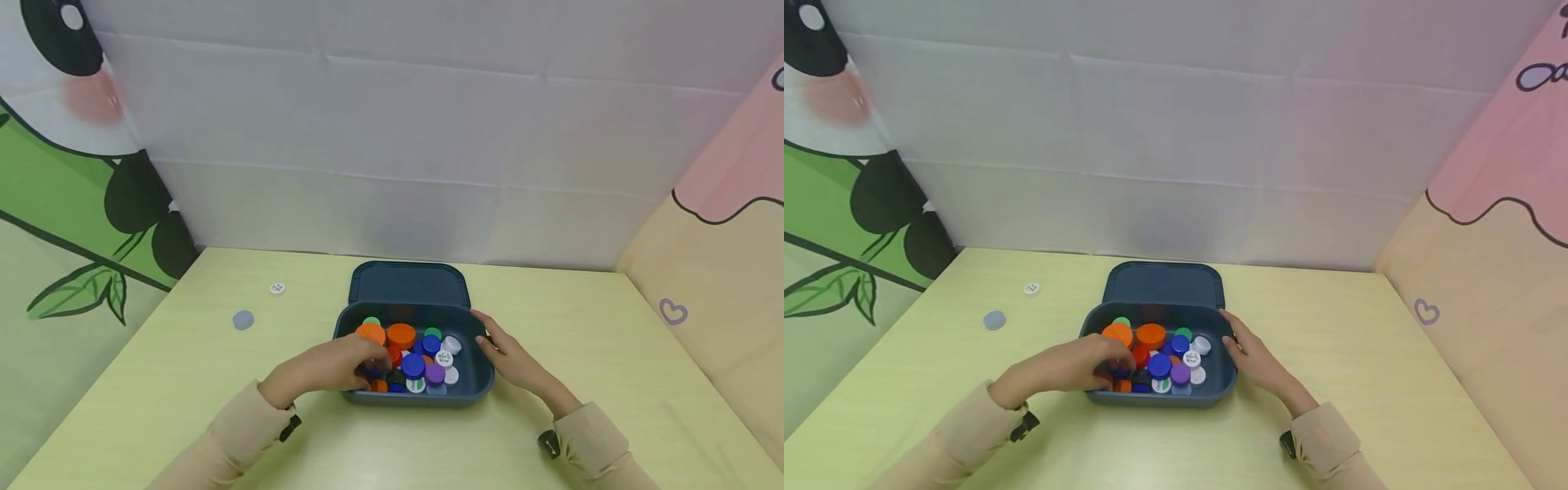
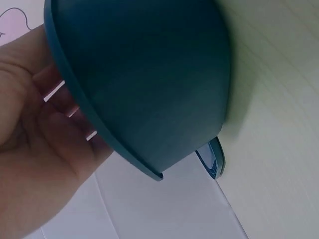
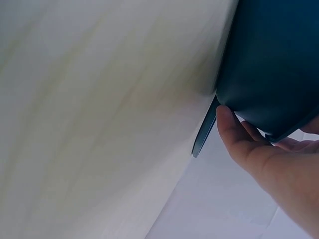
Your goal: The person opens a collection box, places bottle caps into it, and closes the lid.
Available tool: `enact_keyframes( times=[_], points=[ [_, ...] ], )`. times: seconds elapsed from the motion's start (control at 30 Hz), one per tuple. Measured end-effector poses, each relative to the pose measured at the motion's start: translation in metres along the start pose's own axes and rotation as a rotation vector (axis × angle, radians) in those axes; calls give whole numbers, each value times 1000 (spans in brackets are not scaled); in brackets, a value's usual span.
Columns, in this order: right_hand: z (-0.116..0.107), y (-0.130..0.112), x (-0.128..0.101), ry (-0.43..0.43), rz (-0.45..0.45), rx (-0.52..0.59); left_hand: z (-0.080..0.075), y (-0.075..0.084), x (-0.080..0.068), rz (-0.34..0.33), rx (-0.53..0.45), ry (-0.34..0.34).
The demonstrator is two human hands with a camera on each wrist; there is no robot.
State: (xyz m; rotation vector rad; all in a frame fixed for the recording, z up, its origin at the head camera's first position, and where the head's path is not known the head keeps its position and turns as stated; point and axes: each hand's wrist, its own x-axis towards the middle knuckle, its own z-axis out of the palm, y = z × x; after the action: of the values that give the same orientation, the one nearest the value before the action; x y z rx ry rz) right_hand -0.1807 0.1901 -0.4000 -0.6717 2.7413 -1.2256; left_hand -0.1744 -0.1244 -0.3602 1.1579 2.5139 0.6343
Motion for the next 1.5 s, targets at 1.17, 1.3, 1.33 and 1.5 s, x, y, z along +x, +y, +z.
enact_keyframes(
  times=[1.17,1.3,1.33,1.5],
  points=[
    [-1,-3,-2,-8,25,13,-58,-118,-69,-280,-249,468],
    [-1,-4,-2,-9,25,15,-59,-135,-80,-331,-205,489],
    [-1,-4,-2,-9,23,16,-59,-140,-83,-344,-195,495],
    [-2,-4,-1,-6,-1,18,-59,-156,-93,-440,-172,499]
  ],
)
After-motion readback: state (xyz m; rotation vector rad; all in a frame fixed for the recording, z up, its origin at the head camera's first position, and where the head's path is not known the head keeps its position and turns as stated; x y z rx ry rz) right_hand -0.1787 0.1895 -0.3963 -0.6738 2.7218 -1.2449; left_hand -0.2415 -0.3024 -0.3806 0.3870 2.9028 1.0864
